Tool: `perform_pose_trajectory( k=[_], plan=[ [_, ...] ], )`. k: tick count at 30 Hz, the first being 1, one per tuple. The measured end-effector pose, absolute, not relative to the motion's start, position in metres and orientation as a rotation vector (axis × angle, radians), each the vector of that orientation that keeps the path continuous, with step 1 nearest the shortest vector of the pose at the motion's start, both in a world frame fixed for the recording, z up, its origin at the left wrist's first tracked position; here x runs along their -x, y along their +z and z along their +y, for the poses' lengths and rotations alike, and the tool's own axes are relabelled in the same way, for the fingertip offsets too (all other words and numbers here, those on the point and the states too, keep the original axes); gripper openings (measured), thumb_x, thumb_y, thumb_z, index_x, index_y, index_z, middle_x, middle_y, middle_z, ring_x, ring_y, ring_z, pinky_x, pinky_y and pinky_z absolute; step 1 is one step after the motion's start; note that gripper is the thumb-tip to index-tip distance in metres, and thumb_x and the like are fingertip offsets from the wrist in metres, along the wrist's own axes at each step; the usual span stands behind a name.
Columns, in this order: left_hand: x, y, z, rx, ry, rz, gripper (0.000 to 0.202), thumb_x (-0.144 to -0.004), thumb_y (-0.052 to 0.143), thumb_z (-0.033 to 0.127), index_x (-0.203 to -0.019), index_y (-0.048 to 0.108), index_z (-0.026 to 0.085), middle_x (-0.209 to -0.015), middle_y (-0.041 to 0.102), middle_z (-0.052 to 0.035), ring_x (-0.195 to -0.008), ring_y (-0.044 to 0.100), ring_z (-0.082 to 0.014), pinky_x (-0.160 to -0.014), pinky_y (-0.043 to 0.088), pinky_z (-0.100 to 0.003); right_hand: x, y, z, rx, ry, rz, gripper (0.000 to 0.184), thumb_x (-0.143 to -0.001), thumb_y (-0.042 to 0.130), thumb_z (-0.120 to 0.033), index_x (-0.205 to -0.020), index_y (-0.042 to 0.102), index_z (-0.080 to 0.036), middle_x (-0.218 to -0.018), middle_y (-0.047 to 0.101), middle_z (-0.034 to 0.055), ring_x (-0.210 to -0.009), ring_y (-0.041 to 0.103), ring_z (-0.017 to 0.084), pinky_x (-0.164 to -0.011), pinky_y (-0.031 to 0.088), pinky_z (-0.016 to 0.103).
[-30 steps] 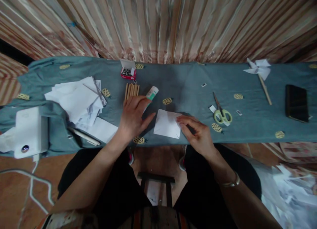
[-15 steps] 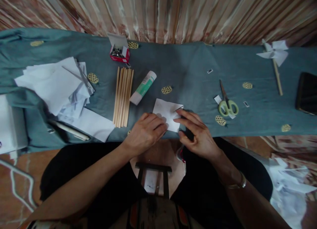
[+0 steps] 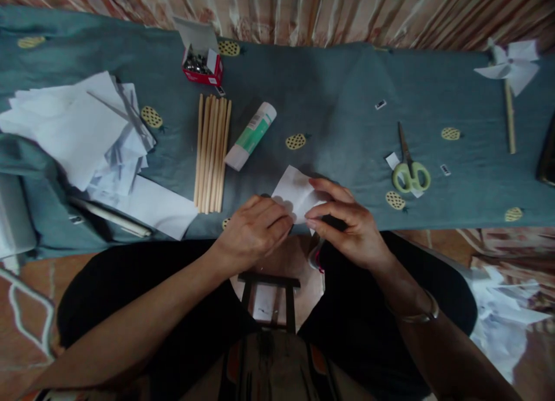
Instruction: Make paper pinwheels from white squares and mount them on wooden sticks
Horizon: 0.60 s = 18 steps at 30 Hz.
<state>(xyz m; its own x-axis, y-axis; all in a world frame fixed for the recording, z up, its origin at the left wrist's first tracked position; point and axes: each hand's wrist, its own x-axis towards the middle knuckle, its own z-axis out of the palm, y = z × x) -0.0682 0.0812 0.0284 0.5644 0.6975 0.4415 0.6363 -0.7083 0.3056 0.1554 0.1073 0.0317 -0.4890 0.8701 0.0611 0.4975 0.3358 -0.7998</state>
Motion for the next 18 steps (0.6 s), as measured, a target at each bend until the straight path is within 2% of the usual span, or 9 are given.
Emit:
perform_pose_trajectory(
  k=[2,7,11,18],
  plan=[
    [0.068,0.028,0.080,-2.664,0.834,1.151,0.007,-0.092,0.058,0.015,-0.094,0.064,0.013,-0.088,0.071,-0.0067,-0.082,0.064,-0.0189,-0.072,0.048,-0.032,-0.153,0.031,0.107,1.212,1.004,-2.098,0.005,-0.086,0.067,-0.031,-0.086,0.071,-0.027,-0.139,0.058,0.0025,-0.125,0.056,0.026,-0.106,0.044,0.049],
    [0.067,0.026,0.079,-2.569,0.848,1.139,0.021,-0.094,0.055,0.013,-0.114,0.059,0.014,-0.099,0.073,-0.0077,-0.092,0.066,-0.0187,-0.079,0.051,-0.033,-0.148,0.029,0.106,1.250,0.958,-2.059,0.004,-0.085,0.066,-0.028,-0.084,0.069,-0.025,-0.137,0.059,0.0049,-0.126,0.056,0.027,-0.106,0.043,0.050],
    [0.068,0.027,0.078,-2.541,0.810,1.092,0.018,-0.095,0.053,0.013,-0.111,0.061,0.016,-0.103,0.073,-0.0074,-0.095,0.066,-0.0194,-0.080,0.051,-0.033,-0.145,0.027,0.106,1.269,0.903,-2.044,0.003,-0.084,0.067,-0.026,-0.083,0.068,-0.025,-0.134,0.061,0.0065,-0.125,0.057,0.028,-0.106,0.043,0.050],
    [0.066,0.025,0.079,-2.433,0.863,1.117,0.013,-0.095,0.054,0.015,-0.102,0.065,0.014,-0.093,0.072,-0.0070,-0.086,0.065,-0.0184,-0.075,0.051,-0.033,-0.142,0.029,0.105,1.329,0.861,-2.039,0.003,-0.083,0.068,-0.027,-0.085,0.067,-0.025,-0.133,0.062,0.0067,-0.122,0.059,0.028,-0.105,0.044,0.051]
  ],
)
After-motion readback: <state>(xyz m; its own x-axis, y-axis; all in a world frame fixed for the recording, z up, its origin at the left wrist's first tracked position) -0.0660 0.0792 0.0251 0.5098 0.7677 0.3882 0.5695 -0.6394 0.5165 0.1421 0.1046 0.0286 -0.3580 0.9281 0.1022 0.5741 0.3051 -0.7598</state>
